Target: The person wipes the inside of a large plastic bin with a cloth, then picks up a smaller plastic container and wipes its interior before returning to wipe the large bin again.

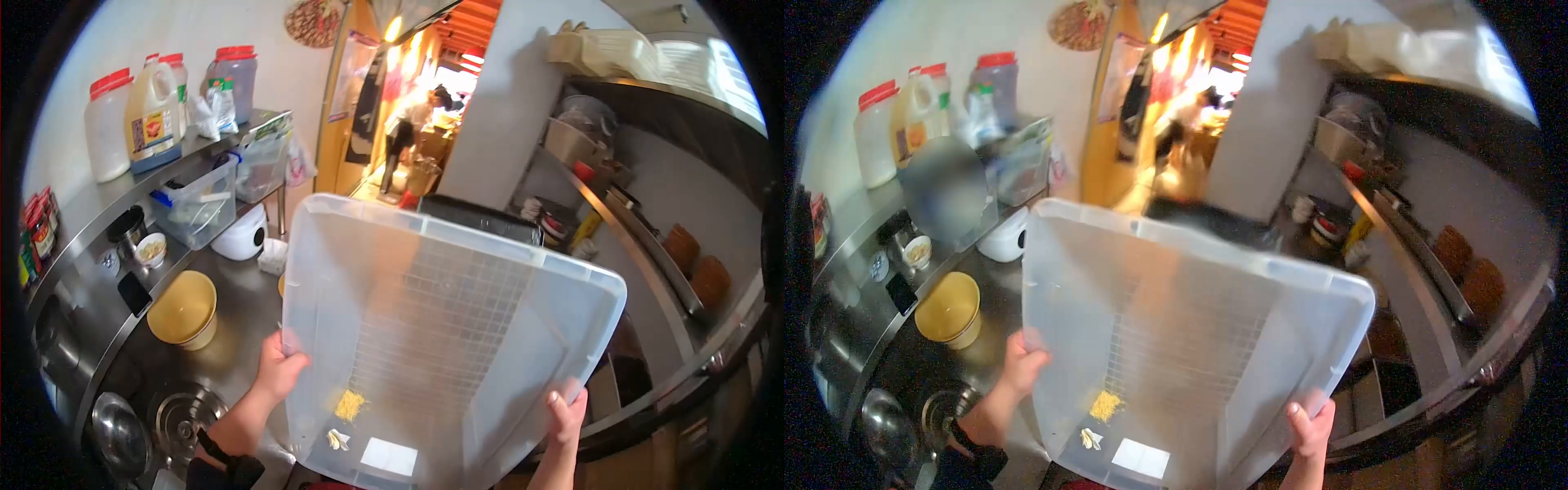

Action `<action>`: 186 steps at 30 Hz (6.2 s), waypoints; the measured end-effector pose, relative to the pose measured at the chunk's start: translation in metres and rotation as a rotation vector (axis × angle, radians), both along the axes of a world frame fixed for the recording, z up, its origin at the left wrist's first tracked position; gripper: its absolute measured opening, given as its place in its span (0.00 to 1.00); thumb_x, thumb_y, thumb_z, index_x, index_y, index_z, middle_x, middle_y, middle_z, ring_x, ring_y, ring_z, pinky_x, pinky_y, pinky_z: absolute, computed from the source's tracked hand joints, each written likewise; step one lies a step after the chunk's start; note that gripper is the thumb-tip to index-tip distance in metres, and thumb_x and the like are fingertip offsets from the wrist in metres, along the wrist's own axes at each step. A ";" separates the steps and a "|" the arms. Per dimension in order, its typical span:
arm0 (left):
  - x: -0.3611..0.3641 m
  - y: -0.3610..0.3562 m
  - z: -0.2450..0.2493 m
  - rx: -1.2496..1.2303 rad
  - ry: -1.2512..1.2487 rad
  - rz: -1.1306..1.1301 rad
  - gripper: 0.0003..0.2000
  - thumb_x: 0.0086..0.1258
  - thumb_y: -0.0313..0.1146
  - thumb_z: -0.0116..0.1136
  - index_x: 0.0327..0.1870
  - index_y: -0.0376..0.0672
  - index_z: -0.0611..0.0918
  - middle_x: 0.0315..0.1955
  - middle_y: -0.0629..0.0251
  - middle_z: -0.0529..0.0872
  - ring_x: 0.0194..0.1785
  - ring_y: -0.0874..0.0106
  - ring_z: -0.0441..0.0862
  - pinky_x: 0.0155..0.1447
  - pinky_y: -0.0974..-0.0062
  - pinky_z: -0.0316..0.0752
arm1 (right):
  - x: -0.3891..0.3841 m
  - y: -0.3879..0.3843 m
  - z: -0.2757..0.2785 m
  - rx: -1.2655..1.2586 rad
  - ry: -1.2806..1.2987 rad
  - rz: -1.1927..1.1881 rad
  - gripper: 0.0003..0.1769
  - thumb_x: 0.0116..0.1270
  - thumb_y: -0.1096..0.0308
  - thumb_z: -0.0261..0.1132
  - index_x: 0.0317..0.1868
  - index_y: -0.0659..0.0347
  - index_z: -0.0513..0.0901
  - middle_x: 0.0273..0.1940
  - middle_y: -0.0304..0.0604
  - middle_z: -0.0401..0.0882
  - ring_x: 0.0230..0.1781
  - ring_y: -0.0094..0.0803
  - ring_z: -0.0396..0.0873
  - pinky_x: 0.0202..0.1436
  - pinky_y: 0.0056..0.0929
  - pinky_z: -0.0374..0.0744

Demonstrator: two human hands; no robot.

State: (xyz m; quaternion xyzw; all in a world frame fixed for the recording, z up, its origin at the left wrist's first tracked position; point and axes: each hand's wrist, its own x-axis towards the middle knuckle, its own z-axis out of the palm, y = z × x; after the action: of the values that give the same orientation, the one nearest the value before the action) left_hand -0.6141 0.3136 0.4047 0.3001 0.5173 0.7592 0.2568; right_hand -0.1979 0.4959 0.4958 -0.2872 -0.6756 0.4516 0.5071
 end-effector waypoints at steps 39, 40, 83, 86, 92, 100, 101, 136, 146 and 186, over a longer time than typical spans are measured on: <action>0.364 -0.042 0.146 0.175 1.076 -0.520 0.33 0.57 0.56 0.63 0.51 0.34 0.74 0.46 0.49 0.77 0.56 0.54 0.70 0.62 0.60 0.66 | 0.011 -0.256 -0.063 0.032 0.518 -0.366 0.20 0.63 0.71 0.70 0.52 0.67 0.75 0.46 0.41 0.80 0.44 0.24 0.78 0.49 0.24 0.75; 0.372 -0.045 0.142 0.205 1.126 -0.477 0.32 0.57 0.54 0.64 0.49 0.33 0.73 0.46 0.49 0.77 0.54 0.54 0.71 0.61 0.59 0.67 | 0.005 -0.263 -0.055 -0.103 0.816 -0.238 0.20 0.63 0.70 0.70 0.53 0.66 0.75 0.46 0.40 0.80 0.45 0.26 0.78 0.50 0.25 0.75; 0.329 -0.150 0.025 0.565 0.831 -1.063 0.16 0.42 0.23 0.64 0.36 0.40 0.74 0.35 0.62 0.76 0.45 0.61 0.78 0.47 0.65 0.70 | 0.150 -0.206 0.074 0.670 -0.815 0.025 0.20 0.64 0.55 0.63 0.41 0.67 0.82 0.43 0.49 0.76 0.47 0.41 0.74 0.53 0.35 0.71; 0.339 -0.154 0.010 0.606 0.845 -1.104 0.13 0.47 0.24 0.63 0.35 0.39 0.77 0.34 0.61 0.77 0.43 0.61 0.79 0.46 0.65 0.71 | 0.141 -0.204 0.055 0.473 -0.962 0.228 0.20 0.65 0.54 0.61 0.41 0.66 0.82 0.43 0.48 0.78 0.49 0.44 0.74 0.61 0.43 0.68; 0.346 -0.161 -0.012 0.569 0.742 -1.124 0.09 0.53 0.25 0.61 0.34 0.40 0.77 0.32 0.65 0.77 0.45 0.64 0.78 0.47 0.66 0.70 | 0.158 -0.219 0.036 0.450 -1.125 0.301 0.25 0.61 0.45 0.58 0.34 0.61 0.85 0.36 0.45 0.81 0.50 0.50 0.76 0.71 0.60 0.56; 0.353 -0.150 -0.017 0.600 0.711 -1.207 0.09 0.54 0.28 0.62 0.35 0.41 0.77 0.33 0.66 0.77 0.46 0.65 0.77 0.46 0.66 0.70 | 0.150 -0.234 0.035 0.496 -1.087 0.440 0.14 0.56 0.58 0.58 0.19 0.58 0.76 0.22 0.41 0.72 0.29 0.43 0.74 0.52 0.50 0.71; 0.353 -0.148 -0.019 0.605 0.714 -1.203 0.09 0.54 0.28 0.62 0.35 0.41 0.77 0.33 0.66 0.77 0.46 0.65 0.77 0.46 0.66 0.70 | 0.150 -0.233 0.032 0.502 -1.090 0.439 0.14 0.56 0.58 0.58 0.19 0.58 0.76 0.22 0.41 0.72 0.29 0.43 0.74 0.52 0.50 0.71; 0.286 -0.057 -0.058 -0.294 1.648 -0.968 0.18 0.51 0.28 0.64 0.46 0.56 0.84 0.55 0.57 0.76 0.62 0.55 0.70 0.66 0.56 0.65 | 0.160 -0.236 -0.205 0.212 -0.636 0.378 0.12 0.57 0.68 0.68 0.31 0.66 0.74 0.31 0.54 0.74 0.35 0.55 0.74 0.42 0.46 0.73; 0.317 -0.151 -0.076 -0.608 0.932 -0.235 0.14 0.65 0.41 0.61 0.41 0.39 0.77 0.36 0.53 0.80 0.44 0.55 0.78 0.49 0.61 0.74 | 0.145 -0.266 -0.213 0.236 -0.635 0.269 0.10 0.57 0.72 0.68 0.28 0.66 0.74 0.30 0.53 0.73 0.33 0.52 0.74 0.39 0.42 0.72; 0.321 -0.061 -0.120 -0.626 0.527 -0.002 0.17 0.59 0.43 0.68 0.31 0.39 0.75 0.25 0.55 0.83 0.35 0.53 0.83 0.40 0.58 0.76 | 0.287 -0.317 -0.346 -0.580 -0.779 -0.417 0.19 0.69 0.56 0.62 0.44 0.66 0.83 0.36 0.47 0.85 0.38 0.34 0.81 0.45 0.31 0.78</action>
State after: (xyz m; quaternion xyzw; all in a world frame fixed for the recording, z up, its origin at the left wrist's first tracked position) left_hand -0.2934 0.2530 0.2845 0.3924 0.7712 0.4618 0.1952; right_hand 0.0892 0.1788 0.1497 -0.6908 -0.5896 0.3693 0.1970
